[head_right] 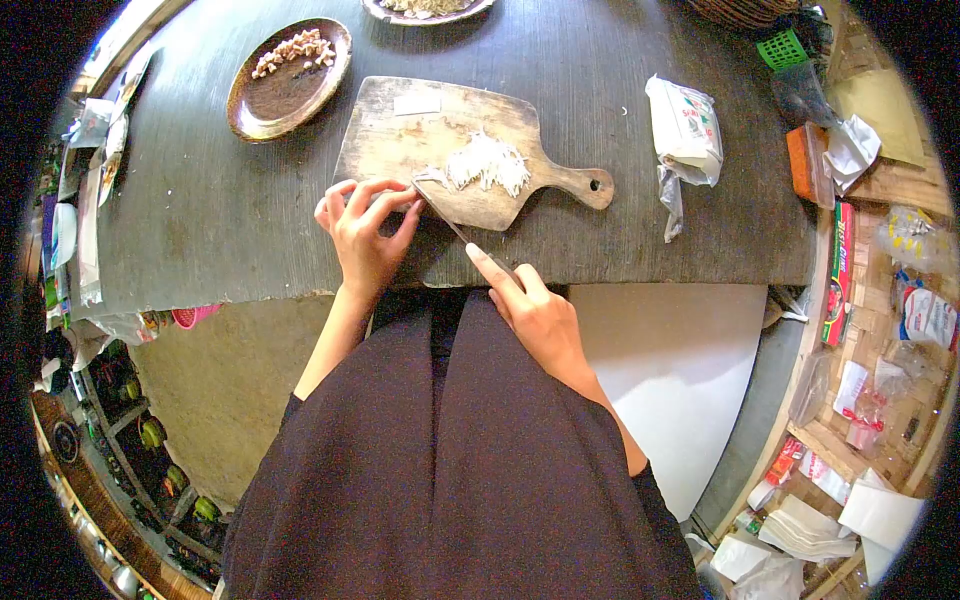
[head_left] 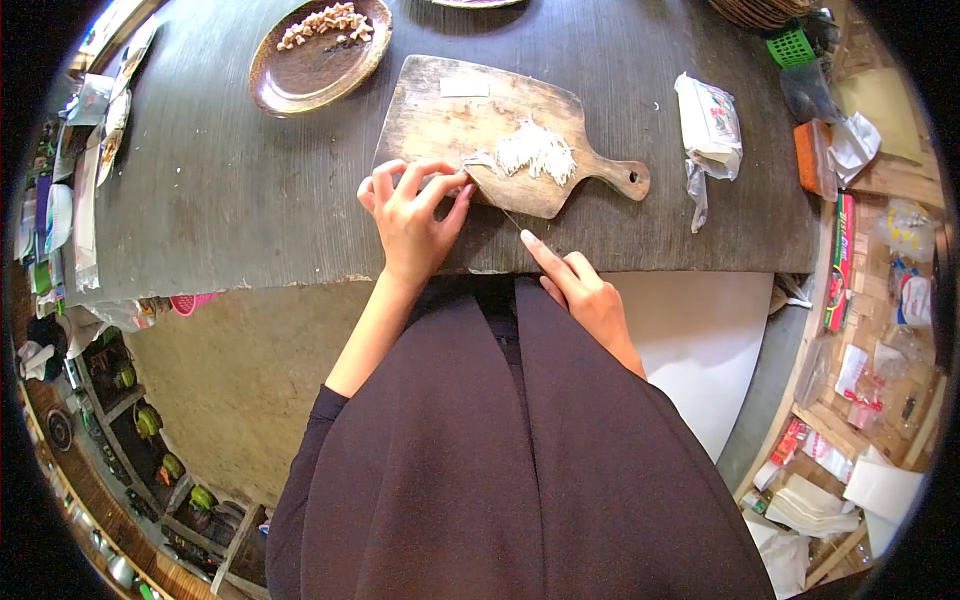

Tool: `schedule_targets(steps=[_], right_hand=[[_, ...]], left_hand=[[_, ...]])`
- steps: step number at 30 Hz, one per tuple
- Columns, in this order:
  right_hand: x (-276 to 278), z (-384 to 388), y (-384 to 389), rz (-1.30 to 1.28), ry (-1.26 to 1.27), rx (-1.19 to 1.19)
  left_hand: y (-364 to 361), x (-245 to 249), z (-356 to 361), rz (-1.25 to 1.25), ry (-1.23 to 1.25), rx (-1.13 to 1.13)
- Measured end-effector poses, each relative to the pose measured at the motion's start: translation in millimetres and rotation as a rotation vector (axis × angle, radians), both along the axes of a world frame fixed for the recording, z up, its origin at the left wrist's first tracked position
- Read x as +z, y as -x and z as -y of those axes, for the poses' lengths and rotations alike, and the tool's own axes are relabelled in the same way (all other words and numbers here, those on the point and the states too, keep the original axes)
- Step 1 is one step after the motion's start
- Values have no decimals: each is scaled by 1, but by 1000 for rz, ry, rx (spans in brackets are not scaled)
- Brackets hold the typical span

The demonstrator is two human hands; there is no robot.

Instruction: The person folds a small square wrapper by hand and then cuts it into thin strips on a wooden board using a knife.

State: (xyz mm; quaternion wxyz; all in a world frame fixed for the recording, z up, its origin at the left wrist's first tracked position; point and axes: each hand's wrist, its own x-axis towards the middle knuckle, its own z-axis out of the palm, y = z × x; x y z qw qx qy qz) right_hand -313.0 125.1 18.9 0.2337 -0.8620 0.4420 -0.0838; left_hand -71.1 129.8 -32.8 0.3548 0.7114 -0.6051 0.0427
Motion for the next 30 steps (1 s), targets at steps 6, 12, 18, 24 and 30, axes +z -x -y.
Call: schedule_targets(steps=[6, 12, 18, 24, 30], right_hand=[[-18, 6, -9, 11, 111, 14], [-20, -4, -5, 36, 137, -9], [-8, -9, 11, 29, 71, -7], [-7, 7, 7, 24, 92, -31], [-9, 2, 7, 40, 77, 20]], left_hand=[[-1, -2, 0, -5, 18, -6], [0, -2, 1, 1, 28, 6], [1, 2, -1, -5, 15, 16], [2, 1, -1, 1, 27, 19], [2, 1, -1, 4, 30, 19]])
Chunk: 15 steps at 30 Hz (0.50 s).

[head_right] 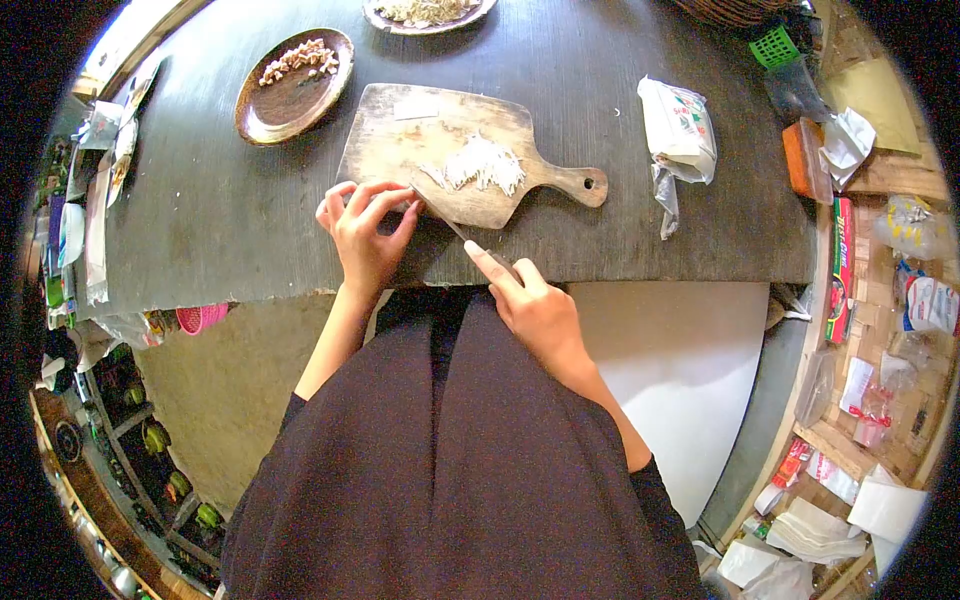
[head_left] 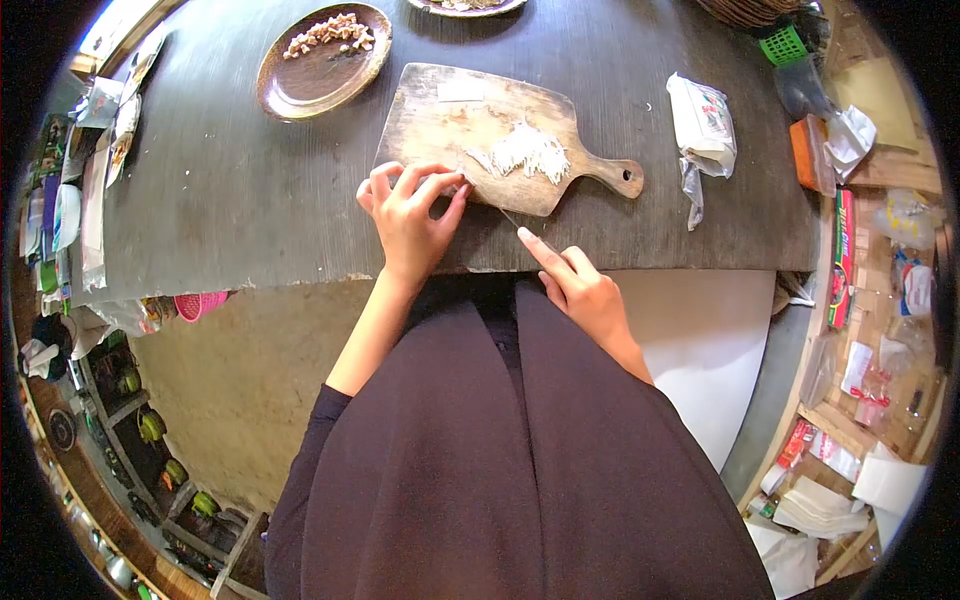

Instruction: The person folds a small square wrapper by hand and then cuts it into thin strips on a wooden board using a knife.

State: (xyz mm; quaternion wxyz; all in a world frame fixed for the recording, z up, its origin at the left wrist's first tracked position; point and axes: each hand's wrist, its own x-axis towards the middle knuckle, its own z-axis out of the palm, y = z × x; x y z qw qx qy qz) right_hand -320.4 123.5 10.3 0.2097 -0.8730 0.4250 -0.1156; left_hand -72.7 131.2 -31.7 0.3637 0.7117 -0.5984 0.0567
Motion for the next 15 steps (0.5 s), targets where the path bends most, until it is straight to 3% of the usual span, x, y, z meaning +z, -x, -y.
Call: schedule_targets(steps=[15], right_hand=[[-20, -1, -20, -19, 179, -27]], left_hand=[[-2, -5, 0, 1, -5, -21]])
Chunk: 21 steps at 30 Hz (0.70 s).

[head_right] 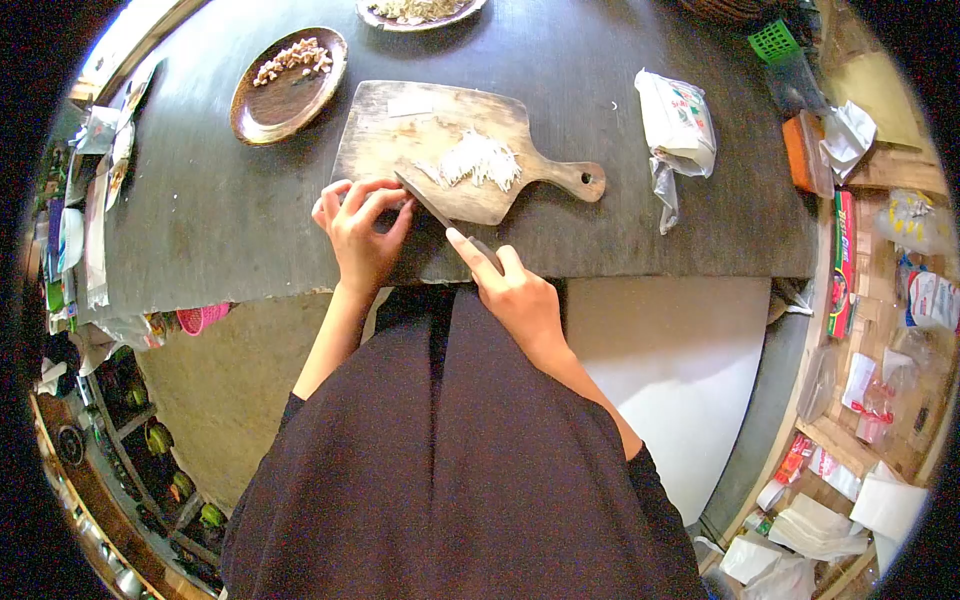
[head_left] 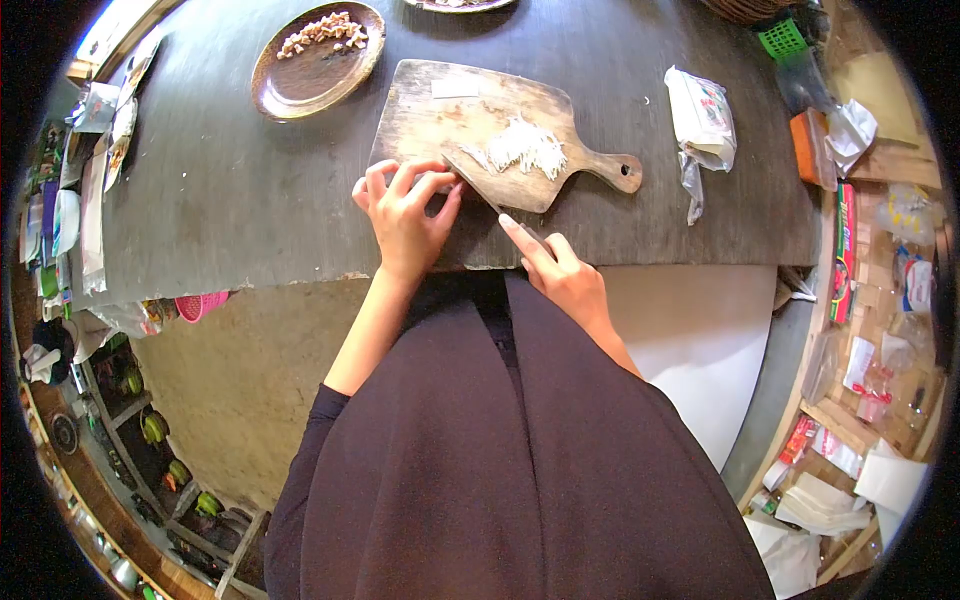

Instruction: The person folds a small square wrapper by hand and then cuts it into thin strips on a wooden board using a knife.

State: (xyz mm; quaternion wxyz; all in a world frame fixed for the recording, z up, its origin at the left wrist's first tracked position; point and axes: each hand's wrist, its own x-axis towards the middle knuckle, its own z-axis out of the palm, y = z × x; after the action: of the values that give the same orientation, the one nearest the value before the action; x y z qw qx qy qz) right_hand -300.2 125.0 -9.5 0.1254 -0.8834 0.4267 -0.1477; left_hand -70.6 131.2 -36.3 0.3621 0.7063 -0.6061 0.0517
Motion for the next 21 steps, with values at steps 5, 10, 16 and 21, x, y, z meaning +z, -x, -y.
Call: schedule_targets(steps=[5, 10, 16, 21], right_hand=[[3, -6, 8, 14, -55, -13], [9, -2, 21, 24, -80, -29], [14, -2, 22, 75, -155, 7], [18, 0, 15, 30, -166, 11]], left_hand=[[0, 1, 1, 0, 7, 16], [3, 6, 0, 4, -10, 30], [2, 5, 0, 16, -10, 31], [2, 5, 0, 12, -12, 32]])
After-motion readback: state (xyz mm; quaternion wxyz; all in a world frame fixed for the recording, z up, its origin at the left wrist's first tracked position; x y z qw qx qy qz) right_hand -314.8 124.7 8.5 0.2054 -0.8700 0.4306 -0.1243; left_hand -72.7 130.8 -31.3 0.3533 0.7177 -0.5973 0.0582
